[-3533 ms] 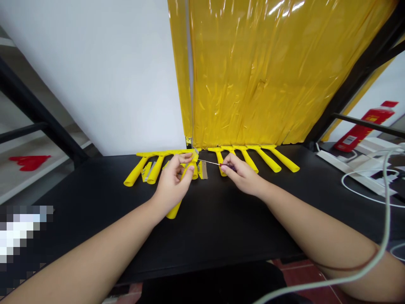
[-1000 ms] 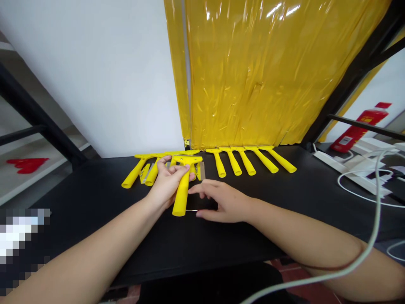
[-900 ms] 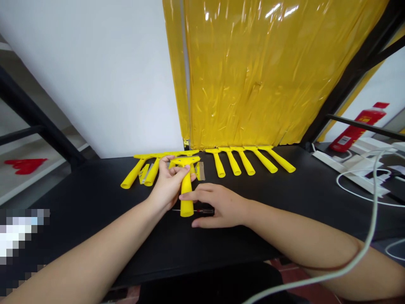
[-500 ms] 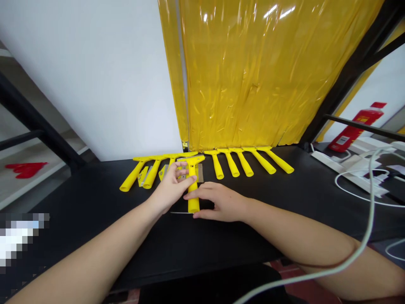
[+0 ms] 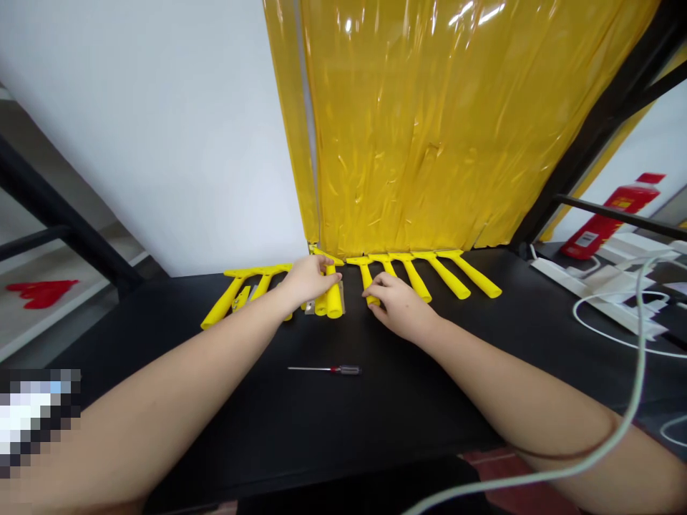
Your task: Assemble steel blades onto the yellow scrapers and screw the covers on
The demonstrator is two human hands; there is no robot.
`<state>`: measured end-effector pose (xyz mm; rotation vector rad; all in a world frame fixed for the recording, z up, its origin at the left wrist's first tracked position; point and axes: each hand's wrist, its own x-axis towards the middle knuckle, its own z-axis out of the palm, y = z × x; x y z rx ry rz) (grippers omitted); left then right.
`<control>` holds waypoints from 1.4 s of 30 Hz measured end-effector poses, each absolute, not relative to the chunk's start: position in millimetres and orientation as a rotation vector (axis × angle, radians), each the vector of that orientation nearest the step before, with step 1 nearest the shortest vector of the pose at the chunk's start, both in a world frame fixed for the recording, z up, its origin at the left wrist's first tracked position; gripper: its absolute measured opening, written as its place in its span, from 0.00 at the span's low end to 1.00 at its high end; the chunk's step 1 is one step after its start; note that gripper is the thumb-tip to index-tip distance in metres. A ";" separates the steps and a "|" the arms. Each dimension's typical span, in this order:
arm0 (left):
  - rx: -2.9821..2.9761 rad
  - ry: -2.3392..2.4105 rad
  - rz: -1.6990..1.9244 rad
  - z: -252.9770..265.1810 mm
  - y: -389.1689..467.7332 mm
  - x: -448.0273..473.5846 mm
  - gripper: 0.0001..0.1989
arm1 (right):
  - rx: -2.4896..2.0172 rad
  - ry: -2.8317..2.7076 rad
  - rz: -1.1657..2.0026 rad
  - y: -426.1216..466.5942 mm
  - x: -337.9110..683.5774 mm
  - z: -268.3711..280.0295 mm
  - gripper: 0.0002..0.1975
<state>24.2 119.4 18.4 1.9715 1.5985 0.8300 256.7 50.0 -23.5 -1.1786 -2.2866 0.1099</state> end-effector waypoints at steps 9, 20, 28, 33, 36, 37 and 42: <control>2.143 1.649 0.619 10.1 125.7 46.4 0.21 | -1.304 -2.217 0.265 50.9 256.1 -27.6 0.11; 2.312 1.671 0.384 13.0 142.6 62.5 0.10 | -1.301 -2.228 0.324 49.0 257.3 -23.4 0.11; 2.390 1.656 0.379 7.5 149.1 59.6 0.16 | -1.319 -2.228 0.332 47.9 257.2 -23.3 0.11; 2.558 1.458 0.354 11.5 132.1 55.7 0.15 | -1.323 -2.244 0.313 46.7 257.3 -22.5 0.12; 2.650 1.292 0.288 16.8 109.9 48.4 0.17 | -1.317 -2.254 0.320 45.7 257.0 -22.1 0.13; 2.670 1.252 0.269 17.9 102.4 45.2 0.19 | -1.317 -2.253 0.325 45.4 256.9 -21.9 0.13; 2.784 1.143 0.239 14.0 81.1 31.9 0.21 | -1.332 -2.249 0.346 42.9 255.8 -19.7 0.14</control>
